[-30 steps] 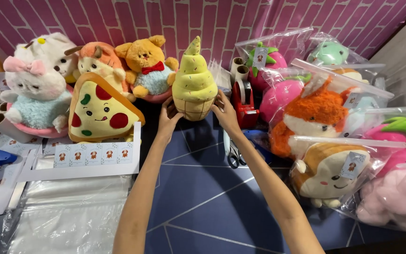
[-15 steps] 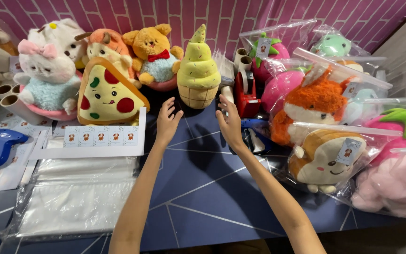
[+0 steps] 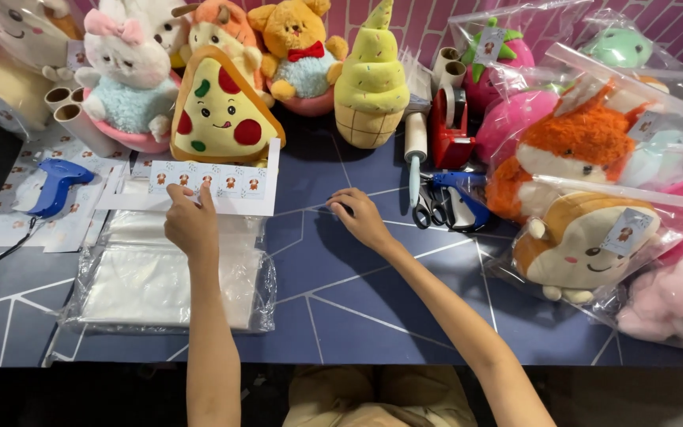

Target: Cutting a paper label from a printed sheet and using a tag gun to attach it to a plush toy.

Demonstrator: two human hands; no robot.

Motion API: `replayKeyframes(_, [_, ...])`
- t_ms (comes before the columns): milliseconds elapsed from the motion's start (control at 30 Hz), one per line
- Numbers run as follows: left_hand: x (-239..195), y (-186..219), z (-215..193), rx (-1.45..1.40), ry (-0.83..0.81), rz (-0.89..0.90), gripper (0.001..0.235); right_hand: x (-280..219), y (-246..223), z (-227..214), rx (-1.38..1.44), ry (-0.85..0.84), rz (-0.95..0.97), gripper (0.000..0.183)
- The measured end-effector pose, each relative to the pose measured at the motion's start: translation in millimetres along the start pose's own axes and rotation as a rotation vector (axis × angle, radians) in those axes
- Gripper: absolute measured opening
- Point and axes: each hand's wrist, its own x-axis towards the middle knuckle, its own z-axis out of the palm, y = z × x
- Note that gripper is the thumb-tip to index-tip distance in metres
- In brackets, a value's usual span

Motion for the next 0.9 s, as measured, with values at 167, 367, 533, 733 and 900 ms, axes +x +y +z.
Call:
replayKeyframes(167, [2.6, 7.4, -4.0, 0.004, -0.064, -0.063, 0.034, 34.8, -37.7, 33.7, 0.222, -0.109, 0.123, 0.029])
replayKeyframes(367, [1.7, 6.5, -0.4, 0.034, -0.1, -0.055, 0.04, 68.1, -39.8, 88.0, 0.483, -0.197, 0.306, 0.036])
replayKeyframes(533, [0.9, 13.5, -9.8, 0.003, -0.127, -0.028, 0.035, 70.4, -39.3, 99.6, 0.489, -0.159, 0.328, 0.029])
replayKeyframes(733, [-0.7, 17.8, -16.8, -0.113, -0.082, 0.008, 0.039, 53.0, -49.2, 66.7, 0.507, -0.022, 0.294, 0.023])
replayKeyframes(900, [-4.6, 26.5, -21.2, -0.293, -0.099, -0.031, 0.04, 29.2, -42.9, 15.9, 0.473, 0.076, 0.217, 0.018])
